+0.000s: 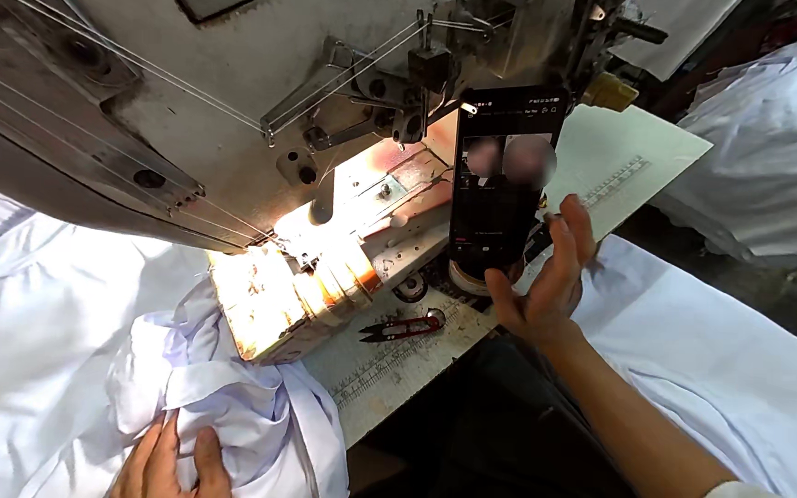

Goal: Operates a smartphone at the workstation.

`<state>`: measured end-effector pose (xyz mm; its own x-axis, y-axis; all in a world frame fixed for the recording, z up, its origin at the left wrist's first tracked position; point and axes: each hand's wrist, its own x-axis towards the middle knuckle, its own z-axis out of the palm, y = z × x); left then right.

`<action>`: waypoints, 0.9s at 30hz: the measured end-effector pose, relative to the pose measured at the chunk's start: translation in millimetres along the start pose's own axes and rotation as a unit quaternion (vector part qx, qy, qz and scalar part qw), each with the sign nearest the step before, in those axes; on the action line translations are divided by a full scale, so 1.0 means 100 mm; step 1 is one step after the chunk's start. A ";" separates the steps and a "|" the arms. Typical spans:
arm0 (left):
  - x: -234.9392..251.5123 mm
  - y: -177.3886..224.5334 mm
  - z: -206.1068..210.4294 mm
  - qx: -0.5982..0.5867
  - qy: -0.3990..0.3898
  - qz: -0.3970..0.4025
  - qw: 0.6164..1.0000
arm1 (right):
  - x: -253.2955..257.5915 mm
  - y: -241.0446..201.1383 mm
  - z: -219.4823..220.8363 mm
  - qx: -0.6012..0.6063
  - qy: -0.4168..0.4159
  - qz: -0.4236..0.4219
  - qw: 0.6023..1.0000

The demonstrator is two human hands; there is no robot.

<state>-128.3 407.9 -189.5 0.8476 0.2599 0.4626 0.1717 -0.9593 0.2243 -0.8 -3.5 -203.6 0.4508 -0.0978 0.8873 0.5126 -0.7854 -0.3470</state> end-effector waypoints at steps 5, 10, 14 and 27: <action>-0.01 0.01 -0.01 0.009 -0.009 -0.006 1.000 | -0.18 0.03 0.12 0.052 -0.019 0.036 0.998; 0.01 0.04 -0.02 0.003 -0.014 -0.008 1.000 | -0.17 0.03 0.10 0.079 -0.038 0.061 0.994; 0.01 0.02 -0.02 0.001 -0.019 -0.010 1.000 | -0.18 0.02 0.09 0.065 -0.052 0.071 0.994; 0.00 0.00 -0.01 0.006 -0.010 -0.006 1.000 | -0.18 0.00 0.10 0.080 -0.050 0.083 0.992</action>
<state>-128.9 407.9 -188.7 0.8548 0.2699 0.4433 0.1886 -0.9573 0.2191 -1.8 3.9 -223.1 0.6045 -0.1502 0.7823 0.5309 -0.6562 -0.5362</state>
